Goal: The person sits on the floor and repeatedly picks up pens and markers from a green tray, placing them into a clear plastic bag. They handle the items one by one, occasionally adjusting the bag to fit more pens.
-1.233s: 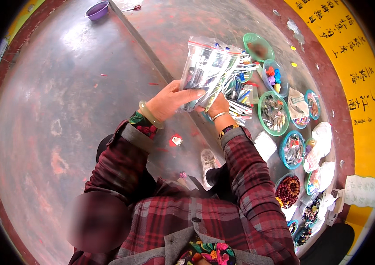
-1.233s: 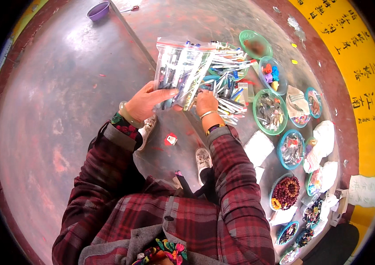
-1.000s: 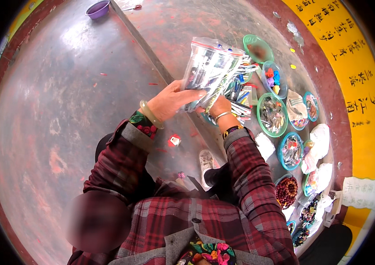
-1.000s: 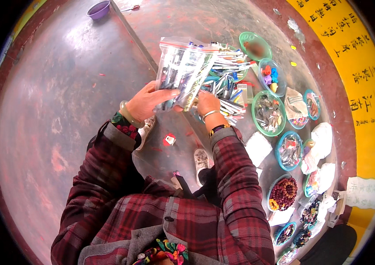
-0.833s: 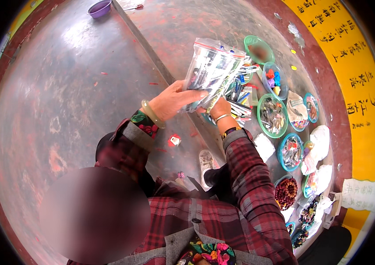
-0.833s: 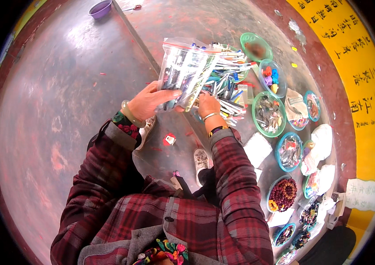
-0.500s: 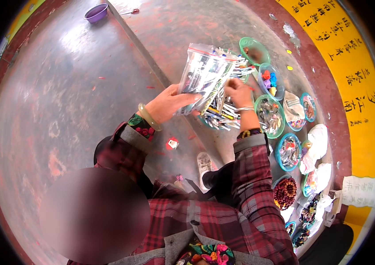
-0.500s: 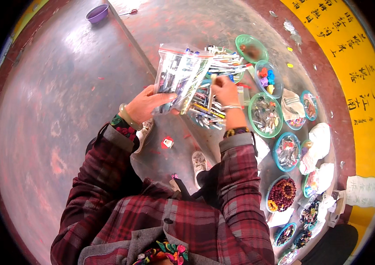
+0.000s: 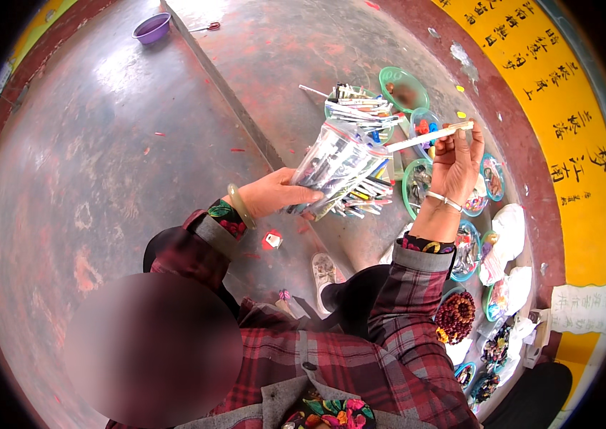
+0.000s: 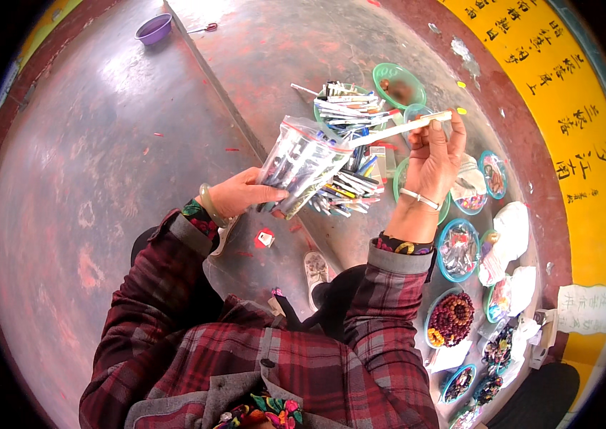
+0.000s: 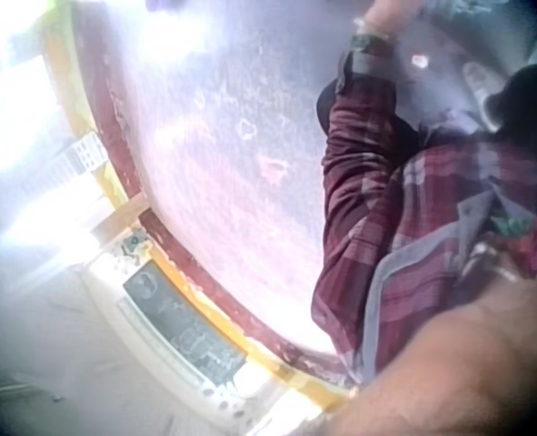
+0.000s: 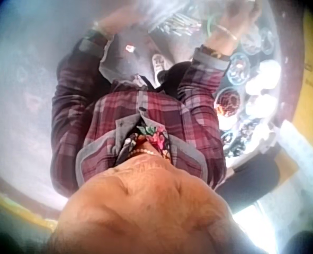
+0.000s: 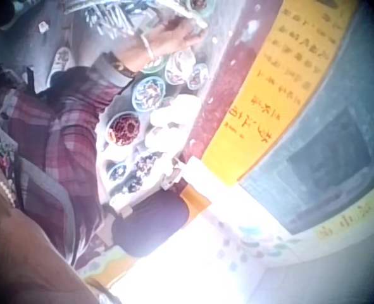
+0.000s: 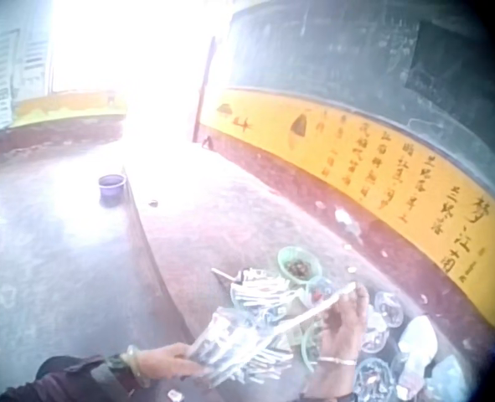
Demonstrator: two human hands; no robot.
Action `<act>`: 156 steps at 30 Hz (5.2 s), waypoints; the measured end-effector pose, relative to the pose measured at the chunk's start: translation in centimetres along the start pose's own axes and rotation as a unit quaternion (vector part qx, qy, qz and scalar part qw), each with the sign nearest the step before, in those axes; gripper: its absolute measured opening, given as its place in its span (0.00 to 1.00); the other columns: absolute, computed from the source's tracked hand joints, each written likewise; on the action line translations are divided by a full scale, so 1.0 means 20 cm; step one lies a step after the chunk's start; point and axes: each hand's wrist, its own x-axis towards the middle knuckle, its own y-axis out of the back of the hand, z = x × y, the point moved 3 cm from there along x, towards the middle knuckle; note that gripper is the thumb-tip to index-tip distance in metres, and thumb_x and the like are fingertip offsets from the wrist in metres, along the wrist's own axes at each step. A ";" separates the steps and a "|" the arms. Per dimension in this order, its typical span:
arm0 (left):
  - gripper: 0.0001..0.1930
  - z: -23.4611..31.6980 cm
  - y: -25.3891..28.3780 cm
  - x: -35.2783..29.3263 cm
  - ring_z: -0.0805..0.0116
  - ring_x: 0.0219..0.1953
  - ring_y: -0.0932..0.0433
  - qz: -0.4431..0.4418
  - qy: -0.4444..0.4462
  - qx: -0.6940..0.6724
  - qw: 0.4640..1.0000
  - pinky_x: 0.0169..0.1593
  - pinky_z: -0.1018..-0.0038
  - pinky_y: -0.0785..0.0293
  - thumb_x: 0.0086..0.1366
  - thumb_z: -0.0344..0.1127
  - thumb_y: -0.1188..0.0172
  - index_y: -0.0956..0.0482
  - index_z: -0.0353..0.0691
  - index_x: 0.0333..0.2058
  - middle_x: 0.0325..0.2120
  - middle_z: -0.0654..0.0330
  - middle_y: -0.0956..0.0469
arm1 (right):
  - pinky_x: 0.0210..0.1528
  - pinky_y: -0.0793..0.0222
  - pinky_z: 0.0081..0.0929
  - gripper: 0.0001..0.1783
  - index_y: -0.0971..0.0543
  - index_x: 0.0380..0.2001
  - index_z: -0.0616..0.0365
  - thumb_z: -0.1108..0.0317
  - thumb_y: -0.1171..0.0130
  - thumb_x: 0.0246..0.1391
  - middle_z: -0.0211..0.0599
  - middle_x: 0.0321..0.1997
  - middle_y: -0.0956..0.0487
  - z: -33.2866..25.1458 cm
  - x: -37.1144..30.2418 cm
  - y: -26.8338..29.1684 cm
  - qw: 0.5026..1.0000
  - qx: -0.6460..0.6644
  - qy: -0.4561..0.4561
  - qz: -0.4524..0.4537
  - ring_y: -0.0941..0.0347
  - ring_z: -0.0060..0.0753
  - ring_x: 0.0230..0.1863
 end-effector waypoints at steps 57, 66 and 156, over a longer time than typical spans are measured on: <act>0.15 -0.02 -0.04 0.03 0.72 0.38 0.25 -0.001 0.003 -0.071 0.997 0.38 0.74 0.26 0.60 0.31 0.44 0.29 0.35 0.46 0.36 0.61 0.24 | 0.65 0.59 0.38 0.26 0.18 0.38 0.52 0.43 0.55 0.56 0.50 0.57 0.33 0.14 -0.27 -0.39 0.834 -0.431 0.047 -0.342 0.50 0.48 0.65; 0.12 0.12 0.04 -0.03 0.72 0.36 0.25 0.130 -0.107 -0.062 0.984 0.35 0.75 0.26 0.61 0.31 0.47 0.26 0.34 0.43 0.35 0.61 0.24 | 0.51 0.36 0.26 0.14 0.21 0.41 0.56 0.62 0.44 0.54 0.40 0.47 0.24 0.21 -0.11 -0.13 0.965 -0.235 -0.012 -0.115 0.29 0.29 0.48; 0.25 -0.05 -0.07 -0.03 0.71 0.40 0.26 -0.013 0.033 -0.113 0.993 0.42 0.73 0.27 0.57 0.40 0.40 0.31 0.31 0.50 0.41 0.58 0.26 | 0.26 0.26 0.16 0.13 0.26 0.43 0.64 0.73 0.46 0.54 0.37 0.32 0.22 0.07 -0.07 -0.08 0.996 -0.070 -0.051 -0.010 0.27 0.21 0.27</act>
